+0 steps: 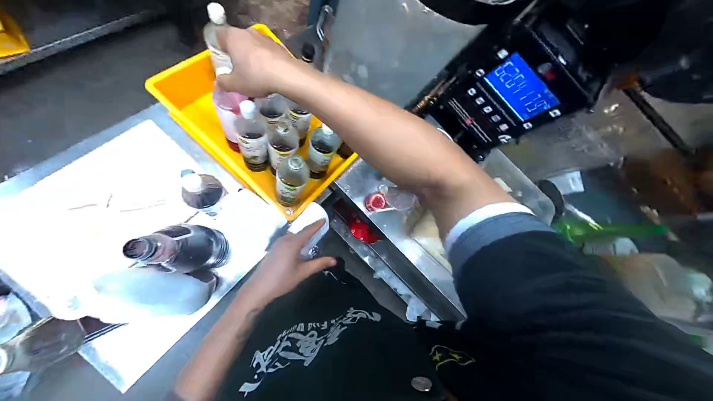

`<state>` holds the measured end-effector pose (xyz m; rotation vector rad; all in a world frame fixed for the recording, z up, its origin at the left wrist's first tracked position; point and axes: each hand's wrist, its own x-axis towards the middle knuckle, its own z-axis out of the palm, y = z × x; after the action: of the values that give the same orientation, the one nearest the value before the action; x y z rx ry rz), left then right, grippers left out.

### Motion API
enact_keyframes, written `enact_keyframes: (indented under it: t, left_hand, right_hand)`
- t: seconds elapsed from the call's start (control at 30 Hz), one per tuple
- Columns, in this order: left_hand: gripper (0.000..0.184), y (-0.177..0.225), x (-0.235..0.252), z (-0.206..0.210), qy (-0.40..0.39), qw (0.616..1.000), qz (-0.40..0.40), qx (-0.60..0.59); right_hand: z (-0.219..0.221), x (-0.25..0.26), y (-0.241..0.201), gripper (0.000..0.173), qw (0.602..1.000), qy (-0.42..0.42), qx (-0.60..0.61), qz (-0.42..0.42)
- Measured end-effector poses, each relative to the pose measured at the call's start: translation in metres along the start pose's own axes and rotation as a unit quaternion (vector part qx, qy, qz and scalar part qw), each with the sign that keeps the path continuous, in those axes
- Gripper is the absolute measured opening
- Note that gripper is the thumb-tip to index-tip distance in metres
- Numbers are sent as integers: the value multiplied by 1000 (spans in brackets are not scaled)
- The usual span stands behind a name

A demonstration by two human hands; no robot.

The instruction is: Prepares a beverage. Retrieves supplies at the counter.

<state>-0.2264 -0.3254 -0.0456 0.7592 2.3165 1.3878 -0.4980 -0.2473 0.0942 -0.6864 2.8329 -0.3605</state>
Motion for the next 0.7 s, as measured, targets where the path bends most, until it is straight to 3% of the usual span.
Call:
enact_keyframes:
  t: [0.07,0.13,0.23,0.33,0.43,0.57,0.7]
  left_hand:
    - [102,6,45,30,-90,995,-35,35]
    - [116,5,83,69,-104,992,-35,58]
    - [129,14,128,122,-53,993,-46,93]
    - [135,7,169,160,49,995,-75,37]
    - [127,-10,194,185,90,993,-62,-45]
    - [106,-12,209,189,130,988,-41,-78]
    - [103,11,198,158,103,992,7,-74]
  right_hand:
    - [-32,-59,13,46,997,-20,6,-69]
    - [-50,-126,38,41,994,-39,10,-98]
    - [-72,-229,90,41,996,-69,15,-57]
    - [-87,-313,142,40,999,-34,31,-2]
    - [-95,-369,176,43,999,19,40,28]
    - [-112,-374,186,64,986,156,50,16]
    - [-128,-304,160,85,969,246,21,17]
